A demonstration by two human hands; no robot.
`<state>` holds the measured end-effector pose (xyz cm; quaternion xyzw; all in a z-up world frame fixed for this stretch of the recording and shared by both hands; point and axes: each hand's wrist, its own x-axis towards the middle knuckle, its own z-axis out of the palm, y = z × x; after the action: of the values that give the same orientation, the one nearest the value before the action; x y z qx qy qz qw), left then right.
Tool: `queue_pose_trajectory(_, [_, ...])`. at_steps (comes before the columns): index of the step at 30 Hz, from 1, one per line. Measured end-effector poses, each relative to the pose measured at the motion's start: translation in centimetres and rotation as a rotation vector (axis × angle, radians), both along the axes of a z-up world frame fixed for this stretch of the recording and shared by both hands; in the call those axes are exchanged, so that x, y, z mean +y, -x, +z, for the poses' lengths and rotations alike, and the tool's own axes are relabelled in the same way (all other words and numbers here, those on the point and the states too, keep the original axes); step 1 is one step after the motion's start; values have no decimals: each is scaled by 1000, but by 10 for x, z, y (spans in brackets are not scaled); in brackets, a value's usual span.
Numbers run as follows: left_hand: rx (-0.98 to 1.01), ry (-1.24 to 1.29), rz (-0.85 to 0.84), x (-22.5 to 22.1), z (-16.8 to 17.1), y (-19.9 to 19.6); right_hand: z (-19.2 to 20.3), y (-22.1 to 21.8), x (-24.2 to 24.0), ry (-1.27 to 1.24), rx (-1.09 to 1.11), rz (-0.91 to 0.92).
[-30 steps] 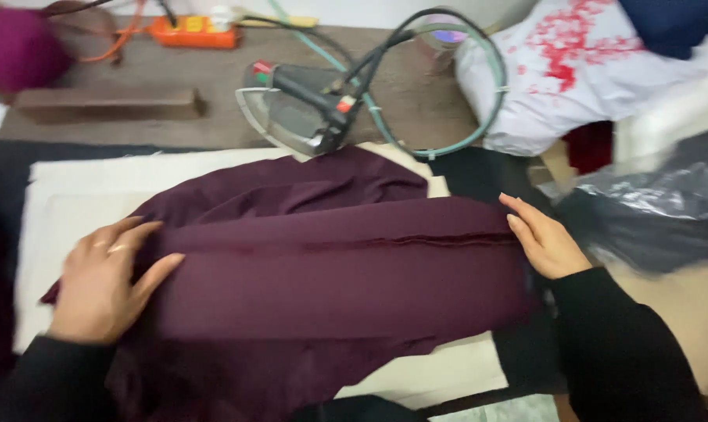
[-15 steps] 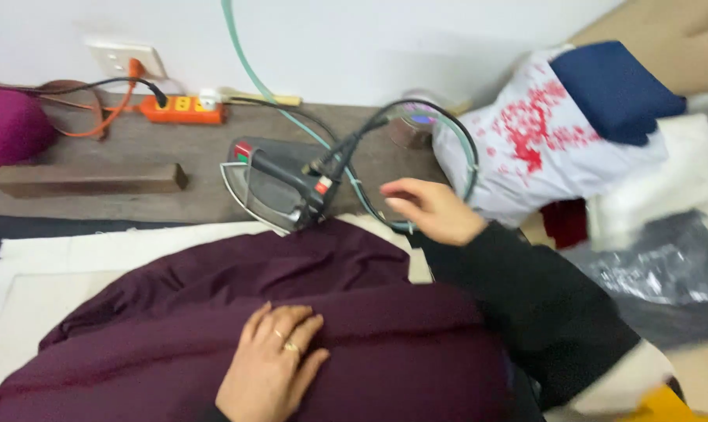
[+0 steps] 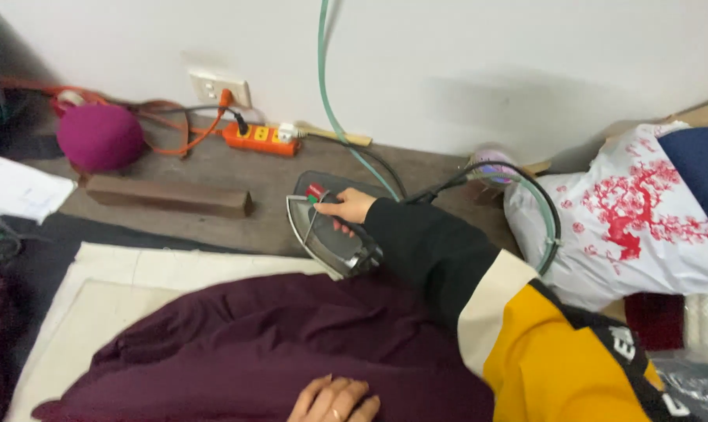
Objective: A person irons and presses seams on purple fabric pieces using a steam iron and a wooden pressing block at a professional pace.
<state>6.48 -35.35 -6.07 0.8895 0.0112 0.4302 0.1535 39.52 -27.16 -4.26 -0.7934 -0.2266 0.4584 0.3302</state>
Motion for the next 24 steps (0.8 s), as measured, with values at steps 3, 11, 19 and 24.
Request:
queue_pose_trajectory(3, [172, -79, -268, 19, 1, 14, 39, 26, -27, -14, -85, 54])
queue_pose_trajectory(11, [371, 28, -356, 32, 70, 21, 227, 103, -165, 111, -515, 133])
queue_pose_trajectory(19, [308, -53, -324, -22, 79, 6, 262, 143, -344, 240, -637, -45])
queue_pose_trajectory(24, [360, -261, -514, -102, 79, -15, 215, 158, -439, 334, -413, -234])
